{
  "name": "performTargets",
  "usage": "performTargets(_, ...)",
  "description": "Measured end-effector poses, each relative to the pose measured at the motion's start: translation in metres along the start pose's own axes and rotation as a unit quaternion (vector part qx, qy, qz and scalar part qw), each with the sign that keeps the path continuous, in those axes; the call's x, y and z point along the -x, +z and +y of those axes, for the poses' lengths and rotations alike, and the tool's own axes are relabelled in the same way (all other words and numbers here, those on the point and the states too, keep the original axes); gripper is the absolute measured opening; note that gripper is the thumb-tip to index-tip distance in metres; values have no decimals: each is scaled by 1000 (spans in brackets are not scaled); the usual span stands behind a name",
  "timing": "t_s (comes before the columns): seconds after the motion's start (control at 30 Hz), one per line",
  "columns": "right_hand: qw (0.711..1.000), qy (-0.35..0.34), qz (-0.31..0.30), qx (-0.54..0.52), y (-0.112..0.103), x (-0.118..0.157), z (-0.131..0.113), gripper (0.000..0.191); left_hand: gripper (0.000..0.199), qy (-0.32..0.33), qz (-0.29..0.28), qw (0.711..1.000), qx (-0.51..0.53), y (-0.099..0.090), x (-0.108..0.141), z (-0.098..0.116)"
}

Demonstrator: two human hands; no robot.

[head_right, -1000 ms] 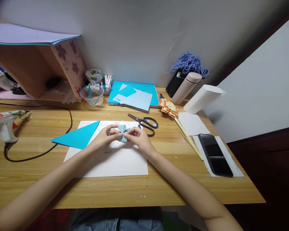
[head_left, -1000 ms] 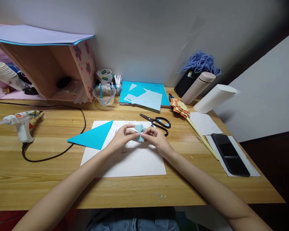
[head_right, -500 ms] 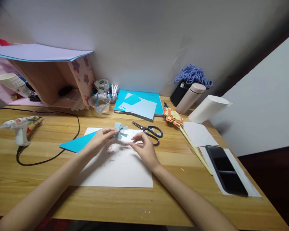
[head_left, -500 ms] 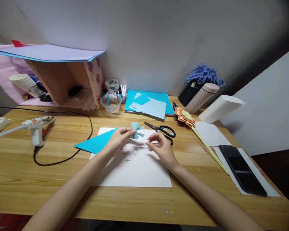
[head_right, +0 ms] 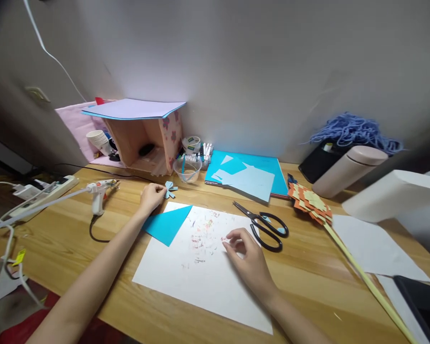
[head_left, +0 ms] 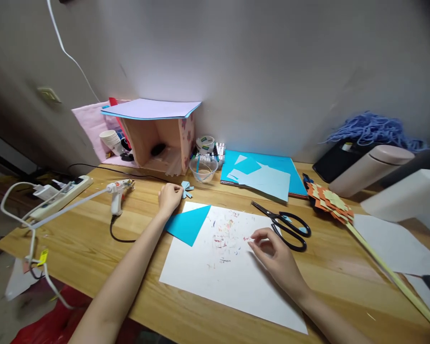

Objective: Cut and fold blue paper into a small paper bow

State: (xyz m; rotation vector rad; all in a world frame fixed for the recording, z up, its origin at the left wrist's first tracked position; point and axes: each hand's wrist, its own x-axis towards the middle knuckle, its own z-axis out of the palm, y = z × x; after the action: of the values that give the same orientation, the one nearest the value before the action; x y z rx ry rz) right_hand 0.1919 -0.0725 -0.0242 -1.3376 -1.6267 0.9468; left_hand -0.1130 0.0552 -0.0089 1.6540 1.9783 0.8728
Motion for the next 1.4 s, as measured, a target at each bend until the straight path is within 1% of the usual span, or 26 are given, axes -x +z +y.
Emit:
performTargets(0.1,1000,-4,-15,8,-1,1,2,12,27,-6,56,997,-50,1,2,-2)
performTargets(0.13,1000,-3,-17,9,-1,1,3,12,28,-3,60,996,-59,0,3,-2)
performTargets(0.2,1000,4,-18,11,-1,2,5,12,27,11,42,997,-64,-5,7,0)
performTargets(0.23,1000,7,-17,14,-1,1,6,12,26,21,19,998,-60,-8,10,1)
performTargets(0.3,1000,13,-17,19,-1,1,7,12,24,52,-58,996,-46,-13,16,4)
performTargets(0.33,1000,14,-17,21,-1,0,7,13,27,74,-105,991,-42,-15,20,6)
performTargets(0.37,1000,14,-17,22,-1,0,8,13,35,111,-161,979,-53,-16,24,7)
performTargets(0.4,1000,13,-17,23,-1,-1,8,13,43,141,-197,967,-82,-16,27,9)
performTargets(0.47,1000,9,-15,25,-2,-3,8,13,54,152,-215,955,-133,-14,33,12)
performTargets(0.53,999,4,-9,33,-4,-5,10,14,54,146,-215,952,-161,-11,36,15)
performTargets(0.63,999,-3,4,52,-6,-8,12,14,45,149,-217,951,-163,-8,37,18)
performTargets(0.7,998,-9,12,62,-9,-11,13,13,35,155,-225,953,-133,-5,38,22)
performTargets(0.73,998,-13,14,65,-10,-13,14,13,29,158,-228,955,-106,-2,38,24)
performTargets(0.8,996,-25,6,83,-15,-18,17,13,22,154,-216,964,-30,6,41,30)
performTargets(0.87,993,-43,-6,112,-21,-25,22,12,25,140,-192,969,61,17,45,35)
performTargets(0.93,989,-60,13,136,-29,-32,27,12,34,115,-181,968,128,26,50,40)
performTargets(1.0,985,-71,34,155,-36,-39,30,13,39,92,-181,968,150,33,54,45)
performTargets(1.07,980,-87,45,173,-38,-41,30,16,38,94,-167,971,145,38,58,50)
performTargets(1.13,987,-77,57,132,-35,-39,25,20,37,116,-138,975,129,43,64,57)
performTargets(1.17,994,-58,43,84,-31,-37,22,23,36,129,-127,977,115,46,67,60)
performTargets(1.2,999,-28,9,13,-26,-34,18,27,36,141,-120,978,97,50,71,64)
performTargets(1.23,997,9,-44,-61,-20,-31,14,31,36,150,-120,978,79,54,75,67)
performTargets(1.27,986,51,-89,-129,-15,-28,11,34,36,159,-121,978,61,59,80,70)
performTargets(1.3,975,86,-109,-174,-10,-25,9,36,37,166,-122,977,51,63,84,73)
performTargets(1.33,966,107,-115,-204,-6,-23,7,36,38,174,-126,976,45,67,87,75)
performTargets(1.4,958,124,-122,-229,-1,-19,6,36,39,185,-130,973,43,72,94,77)
